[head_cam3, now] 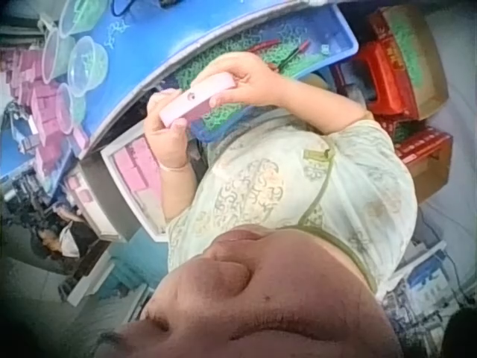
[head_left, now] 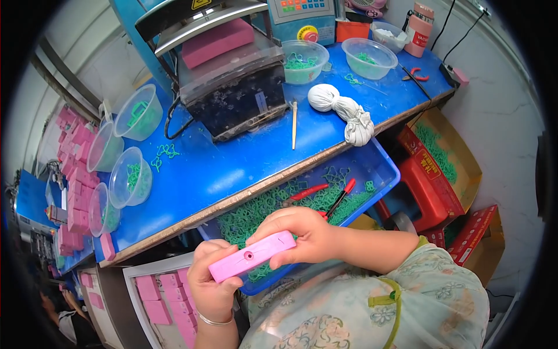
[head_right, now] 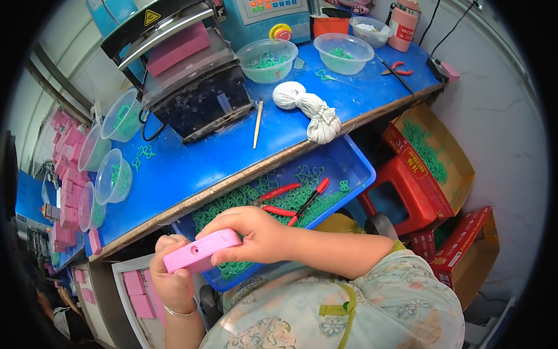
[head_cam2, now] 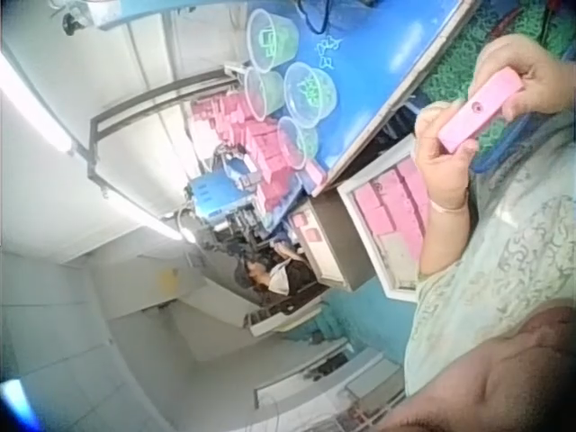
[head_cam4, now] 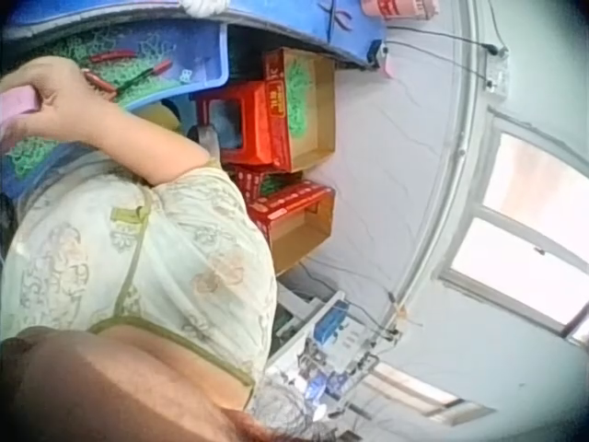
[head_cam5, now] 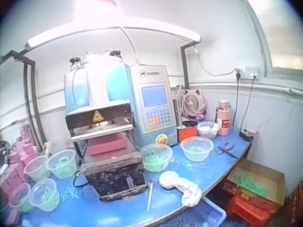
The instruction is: The recorder injects liquid wax into rubber jewelry molds using a specialized injection machine and subsequently removes the hardened wax patterns from the molds.
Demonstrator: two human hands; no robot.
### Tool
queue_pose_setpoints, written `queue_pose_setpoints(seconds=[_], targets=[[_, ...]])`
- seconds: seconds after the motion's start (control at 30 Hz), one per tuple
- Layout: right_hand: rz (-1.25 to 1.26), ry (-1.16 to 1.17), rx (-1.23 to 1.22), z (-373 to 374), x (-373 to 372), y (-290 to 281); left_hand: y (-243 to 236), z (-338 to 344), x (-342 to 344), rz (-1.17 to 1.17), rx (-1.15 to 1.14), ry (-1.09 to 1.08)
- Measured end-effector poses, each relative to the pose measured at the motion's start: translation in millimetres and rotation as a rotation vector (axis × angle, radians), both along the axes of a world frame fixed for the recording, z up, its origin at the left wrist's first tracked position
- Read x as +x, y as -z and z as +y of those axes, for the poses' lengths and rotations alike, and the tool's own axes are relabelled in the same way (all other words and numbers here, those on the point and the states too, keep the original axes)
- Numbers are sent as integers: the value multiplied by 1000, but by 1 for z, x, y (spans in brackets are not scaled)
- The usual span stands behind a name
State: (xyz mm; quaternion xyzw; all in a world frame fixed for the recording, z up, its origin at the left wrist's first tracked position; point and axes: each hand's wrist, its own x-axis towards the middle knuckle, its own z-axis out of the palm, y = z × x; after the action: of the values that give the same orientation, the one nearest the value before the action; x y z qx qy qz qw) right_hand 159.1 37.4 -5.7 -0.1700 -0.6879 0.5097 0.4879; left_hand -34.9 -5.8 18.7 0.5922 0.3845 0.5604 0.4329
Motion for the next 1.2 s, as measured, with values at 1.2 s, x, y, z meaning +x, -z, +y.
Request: queue_pose_setpoints(seconds=[1.2], targets=[[250,147,-788,105,10,-106,-6,15,-14,-457,-290,307]])
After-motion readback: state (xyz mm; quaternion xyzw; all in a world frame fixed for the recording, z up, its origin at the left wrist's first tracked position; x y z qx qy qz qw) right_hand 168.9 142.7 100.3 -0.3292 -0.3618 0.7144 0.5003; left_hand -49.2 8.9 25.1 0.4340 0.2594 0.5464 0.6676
